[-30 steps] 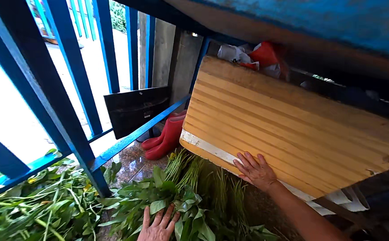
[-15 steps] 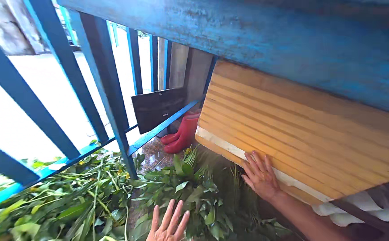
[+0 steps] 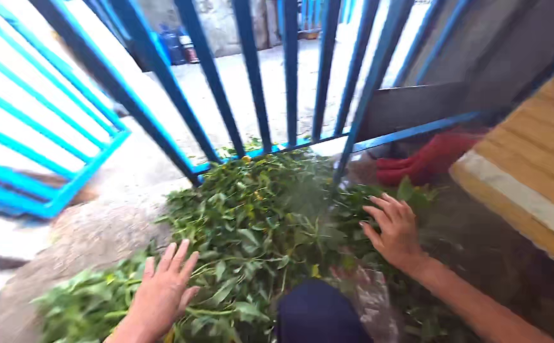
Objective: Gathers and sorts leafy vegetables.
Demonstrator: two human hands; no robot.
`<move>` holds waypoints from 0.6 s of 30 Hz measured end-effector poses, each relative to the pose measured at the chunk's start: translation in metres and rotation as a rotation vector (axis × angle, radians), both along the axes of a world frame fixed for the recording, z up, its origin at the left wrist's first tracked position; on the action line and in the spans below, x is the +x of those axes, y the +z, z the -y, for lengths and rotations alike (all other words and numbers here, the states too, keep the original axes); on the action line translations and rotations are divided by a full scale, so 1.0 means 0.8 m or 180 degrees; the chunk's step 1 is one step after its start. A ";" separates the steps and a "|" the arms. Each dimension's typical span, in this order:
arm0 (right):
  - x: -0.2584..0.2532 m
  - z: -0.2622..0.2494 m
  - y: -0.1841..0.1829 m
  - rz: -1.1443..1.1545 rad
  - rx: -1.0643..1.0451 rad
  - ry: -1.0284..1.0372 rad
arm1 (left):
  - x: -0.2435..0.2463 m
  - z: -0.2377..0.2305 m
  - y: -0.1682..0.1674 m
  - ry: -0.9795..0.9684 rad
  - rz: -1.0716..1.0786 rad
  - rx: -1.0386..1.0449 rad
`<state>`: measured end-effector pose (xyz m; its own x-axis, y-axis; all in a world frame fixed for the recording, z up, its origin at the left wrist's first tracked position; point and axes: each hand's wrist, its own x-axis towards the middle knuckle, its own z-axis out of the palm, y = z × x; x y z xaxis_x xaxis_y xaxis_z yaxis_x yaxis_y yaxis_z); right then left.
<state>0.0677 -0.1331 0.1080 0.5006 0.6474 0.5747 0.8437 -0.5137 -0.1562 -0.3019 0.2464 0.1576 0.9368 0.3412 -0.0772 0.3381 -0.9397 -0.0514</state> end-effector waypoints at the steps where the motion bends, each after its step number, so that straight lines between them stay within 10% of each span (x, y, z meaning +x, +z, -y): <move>1: -0.008 -0.044 0.024 -0.0090 -0.0088 0.0256 | -0.032 -0.002 0.023 0.0313 -0.0174 0.0000; 8: -0.144 -0.324 0.144 -0.1192 -0.2974 0.1579 | -0.215 0.049 0.082 0.1858 -0.0900 -0.1389; 15: -0.355 -0.453 0.014 -0.1985 -0.3620 0.2374 | -0.306 0.086 0.022 0.2202 -0.0156 -0.2372; 18: -0.439 -0.448 -0.038 -0.2154 -0.3827 0.1680 | -0.314 0.102 0.017 0.2340 -0.0008 -0.2373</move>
<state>-0.2837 0.2253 0.0775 0.0089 0.7435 -0.6687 0.9118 -0.2806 -0.2999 -0.5535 0.1650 0.1715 0.5174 0.6918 -0.5037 0.8396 -0.2965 0.4552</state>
